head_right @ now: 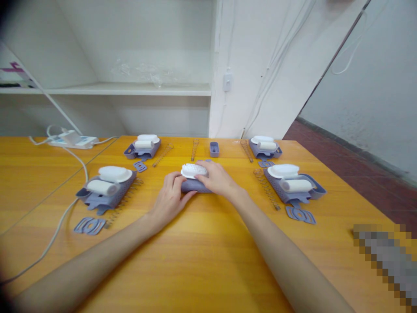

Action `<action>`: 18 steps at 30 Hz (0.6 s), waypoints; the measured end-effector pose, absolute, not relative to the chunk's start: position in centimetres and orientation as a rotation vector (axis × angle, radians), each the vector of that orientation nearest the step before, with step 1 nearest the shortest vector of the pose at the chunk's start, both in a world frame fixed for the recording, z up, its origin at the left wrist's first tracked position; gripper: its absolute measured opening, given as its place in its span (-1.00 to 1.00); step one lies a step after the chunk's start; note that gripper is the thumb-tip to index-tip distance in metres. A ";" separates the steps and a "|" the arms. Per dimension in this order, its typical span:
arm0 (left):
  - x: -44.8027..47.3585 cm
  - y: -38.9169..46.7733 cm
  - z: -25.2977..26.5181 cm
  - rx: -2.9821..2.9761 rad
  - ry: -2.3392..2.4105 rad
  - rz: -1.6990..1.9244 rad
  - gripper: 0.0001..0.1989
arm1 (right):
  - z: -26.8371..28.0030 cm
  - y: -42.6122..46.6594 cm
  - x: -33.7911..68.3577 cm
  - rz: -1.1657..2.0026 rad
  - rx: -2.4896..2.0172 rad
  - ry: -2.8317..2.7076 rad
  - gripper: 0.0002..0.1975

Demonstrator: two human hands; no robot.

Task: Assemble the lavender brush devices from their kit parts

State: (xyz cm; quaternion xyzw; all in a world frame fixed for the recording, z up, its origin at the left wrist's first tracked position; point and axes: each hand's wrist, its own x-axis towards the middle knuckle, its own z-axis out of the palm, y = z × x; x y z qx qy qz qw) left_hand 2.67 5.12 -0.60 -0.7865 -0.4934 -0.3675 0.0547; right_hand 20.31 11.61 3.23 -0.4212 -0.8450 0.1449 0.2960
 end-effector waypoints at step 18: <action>2.3 6.1 -1.4 -2.455 -1.592 -1.303 -0.33 | 0.9 10.1 20.8 0.366 -1.087 -2.027 -0.52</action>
